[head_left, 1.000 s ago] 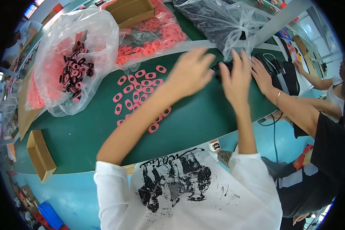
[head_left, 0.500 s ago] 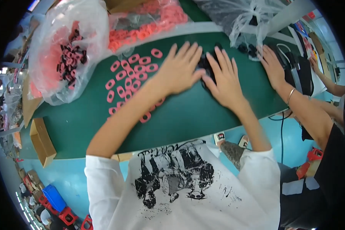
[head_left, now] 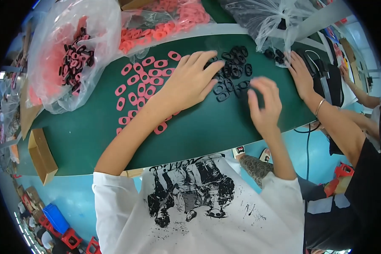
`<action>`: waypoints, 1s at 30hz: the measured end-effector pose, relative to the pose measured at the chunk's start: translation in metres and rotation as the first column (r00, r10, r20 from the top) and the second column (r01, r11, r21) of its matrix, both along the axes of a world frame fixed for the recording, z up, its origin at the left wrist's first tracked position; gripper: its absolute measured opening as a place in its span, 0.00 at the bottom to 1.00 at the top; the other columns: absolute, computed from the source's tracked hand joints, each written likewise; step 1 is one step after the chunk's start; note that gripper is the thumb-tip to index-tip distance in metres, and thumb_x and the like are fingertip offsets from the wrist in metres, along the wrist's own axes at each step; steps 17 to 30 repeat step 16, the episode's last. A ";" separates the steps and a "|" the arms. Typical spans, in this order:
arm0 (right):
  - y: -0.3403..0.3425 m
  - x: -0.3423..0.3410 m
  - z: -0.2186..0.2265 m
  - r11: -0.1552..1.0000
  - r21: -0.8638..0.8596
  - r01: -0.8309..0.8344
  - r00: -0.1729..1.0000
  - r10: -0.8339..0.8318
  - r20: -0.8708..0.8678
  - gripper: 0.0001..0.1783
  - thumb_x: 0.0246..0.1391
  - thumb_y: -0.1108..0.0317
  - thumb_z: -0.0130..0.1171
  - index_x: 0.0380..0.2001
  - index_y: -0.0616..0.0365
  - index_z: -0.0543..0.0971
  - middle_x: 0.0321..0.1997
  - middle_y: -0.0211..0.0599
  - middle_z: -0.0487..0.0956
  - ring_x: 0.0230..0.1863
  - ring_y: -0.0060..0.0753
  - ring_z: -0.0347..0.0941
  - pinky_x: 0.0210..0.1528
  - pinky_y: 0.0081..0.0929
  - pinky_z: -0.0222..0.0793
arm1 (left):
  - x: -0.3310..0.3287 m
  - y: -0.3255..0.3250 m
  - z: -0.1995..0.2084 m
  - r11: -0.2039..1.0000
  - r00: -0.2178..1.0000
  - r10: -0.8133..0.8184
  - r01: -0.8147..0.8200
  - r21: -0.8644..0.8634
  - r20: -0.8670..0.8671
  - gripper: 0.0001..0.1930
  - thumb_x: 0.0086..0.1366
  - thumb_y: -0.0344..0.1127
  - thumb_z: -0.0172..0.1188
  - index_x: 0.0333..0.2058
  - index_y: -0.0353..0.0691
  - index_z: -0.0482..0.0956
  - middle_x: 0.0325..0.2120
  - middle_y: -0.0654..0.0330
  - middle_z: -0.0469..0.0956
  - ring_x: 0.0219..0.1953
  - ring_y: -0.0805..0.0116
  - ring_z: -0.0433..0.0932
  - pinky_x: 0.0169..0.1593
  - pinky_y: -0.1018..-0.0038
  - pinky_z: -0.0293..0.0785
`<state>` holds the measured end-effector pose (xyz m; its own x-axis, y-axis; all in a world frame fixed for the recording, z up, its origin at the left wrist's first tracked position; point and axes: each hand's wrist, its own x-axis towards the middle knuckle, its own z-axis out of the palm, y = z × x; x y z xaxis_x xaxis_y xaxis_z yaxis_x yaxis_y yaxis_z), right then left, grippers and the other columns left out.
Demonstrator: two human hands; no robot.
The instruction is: The person assembles small plastic parts by hand, fitting black rings onto pink plastic components on an assembly line.
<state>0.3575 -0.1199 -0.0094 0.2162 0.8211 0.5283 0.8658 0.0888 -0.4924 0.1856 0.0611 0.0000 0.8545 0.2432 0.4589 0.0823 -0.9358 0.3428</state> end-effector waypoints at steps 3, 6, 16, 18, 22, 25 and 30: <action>-0.001 -0.018 0.011 0.996 -0.053 -0.076 0.996 0.078 0.046 0.18 0.45 0.73 0.68 0.43 0.58 0.81 0.49 0.38 0.76 0.50 0.45 0.71 0.55 0.40 0.64 | -0.003 -0.003 0.002 0.998 0.998 -0.036 0.033 -0.044 -0.059 0.17 0.55 0.30 0.65 0.45 0.40 0.77 0.46 0.55 0.71 0.51 0.55 0.69 0.52 0.59 0.67; 0.006 -0.035 0.011 0.987 -0.105 -0.118 0.977 0.134 0.163 0.16 0.41 0.71 0.70 0.38 0.57 0.82 0.46 0.34 0.76 0.46 0.41 0.71 0.49 0.37 0.64 | -0.004 -0.004 -0.004 0.996 0.995 -0.055 0.050 -0.069 -0.079 0.14 0.52 0.27 0.66 0.40 0.41 0.79 0.42 0.59 0.71 0.46 0.57 0.70 0.49 0.61 0.68; -0.006 -0.041 0.017 0.878 -0.340 -0.338 0.941 0.315 -0.122 0.15 0.45 0.75 0.67 0.39 0.58 0.78 0.41 0.41 0.78 0.43 0.49 0.75 0.51 0.41 0.69 | 0.008 -0.025 -0.011 0.985 0.987 -0.069 0.090 0.146 -0.144 0.16 0.49 0.36 0.68 0.37 0.42 0.77 0.39 0.60 0.71 0.45 0.61 0.68 0.46 0.64 0.66; -0.006 -0.041 0.017 0.878 -0.340 -0.338 0.941 0.315 -0.122 0.15 0.45 0.75 0.67 0.39 0.58 0.78 0.41 0.41 0.78 0.43 0.49 0.75 0.51 0.41 0.69 | 0.008 -0.025 -0.011 0.985 0.987 -0.069 0.090 0.146 -0.144 0.16 0.49 0.36 0.68 0.37 0.42 0.77 0.39 0.60 0.71 0.45 0.61 0.68 0.46 0.64 0.66; -0.006 -0.041 0.017 0.878 -0.340 -0.338 0.941 0.315 -0.122 0.15 0.45 0.75 0.67 0.39 0.58 0.78 0.41 0.41 0.78 0.43 0.49 0.75 0.51 0.41 0.69 | 0.008 -0.025 -0.011 0.985 0.987 -0.069 0.090 0.146 -0.144 0.16 0.49 0.36 0.68 0.37 0.42 0.77 0.39 0.60 0.71 0.45 0.61 0.68 0.46 0.64 0.66; -0.006 -0.041 0.017 0.878 -0.340 -0.338 0.941 0.315 -0.122 0.15 0.45 0.75 0.67 0.39 0.58 0.78 0.41 0.41 0.78 0.43 0.49 0.75 0.51 0.41 0.69 | 0.008 -0.025 -0.011 0.985 0.987 -0.069 0.090 0.146 -0.144 0.16 0.49 0.36 0.68 0.37 0.42 0.77 0.39 0.60 0.71 0.45 0.61 0.68 0.46 0.64 0.66; -0.006 -0.041 0.017 0.878 -0.340 -0.338 0.941 0.315 -0.122 0.15 0.45 0.75 0.67 0.39 0.58 0.78 0.41 0.41 0.78 0.43 0.49 0.75 0.51 0.41 0.69 | 0.008 -0.025 -0.011 0.985 0.987 -0.069 0.090 0.146 -0.144 0.16 0.49 0.36 0.68 0.37 0.42 0.77 0.39 0.60 0.71 0.45 0.61 0.68 0.46 0.64 0.66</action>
